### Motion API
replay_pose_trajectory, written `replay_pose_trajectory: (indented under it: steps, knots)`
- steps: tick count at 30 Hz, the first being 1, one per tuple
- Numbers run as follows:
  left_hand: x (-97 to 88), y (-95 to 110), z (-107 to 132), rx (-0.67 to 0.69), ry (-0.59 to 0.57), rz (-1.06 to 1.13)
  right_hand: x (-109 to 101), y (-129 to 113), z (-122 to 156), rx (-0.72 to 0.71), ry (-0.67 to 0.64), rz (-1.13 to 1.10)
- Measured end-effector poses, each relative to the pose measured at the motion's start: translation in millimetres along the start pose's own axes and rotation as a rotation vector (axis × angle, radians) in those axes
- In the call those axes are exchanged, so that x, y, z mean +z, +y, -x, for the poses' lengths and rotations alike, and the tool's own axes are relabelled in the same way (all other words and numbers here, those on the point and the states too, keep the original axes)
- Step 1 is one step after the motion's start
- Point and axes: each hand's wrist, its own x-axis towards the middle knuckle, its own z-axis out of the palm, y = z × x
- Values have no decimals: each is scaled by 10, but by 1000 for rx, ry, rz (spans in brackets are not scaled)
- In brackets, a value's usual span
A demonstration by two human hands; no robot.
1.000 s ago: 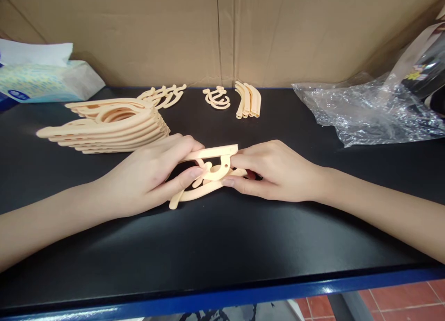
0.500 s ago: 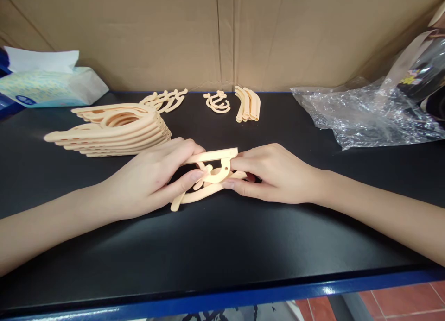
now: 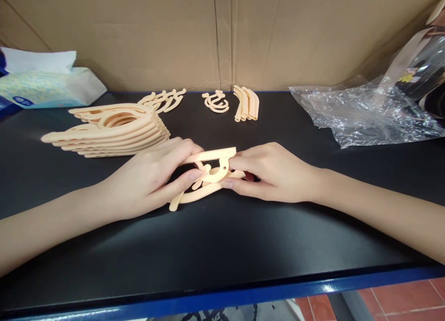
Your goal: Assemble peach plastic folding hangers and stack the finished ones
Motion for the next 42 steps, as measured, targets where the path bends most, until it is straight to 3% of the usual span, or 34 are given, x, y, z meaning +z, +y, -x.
replay_pose_trajectory:
  steps: [42]
  knots:
    - [17, -6, -4, 11, 10, -18, 22, 39, 3, -42, 27, -41]
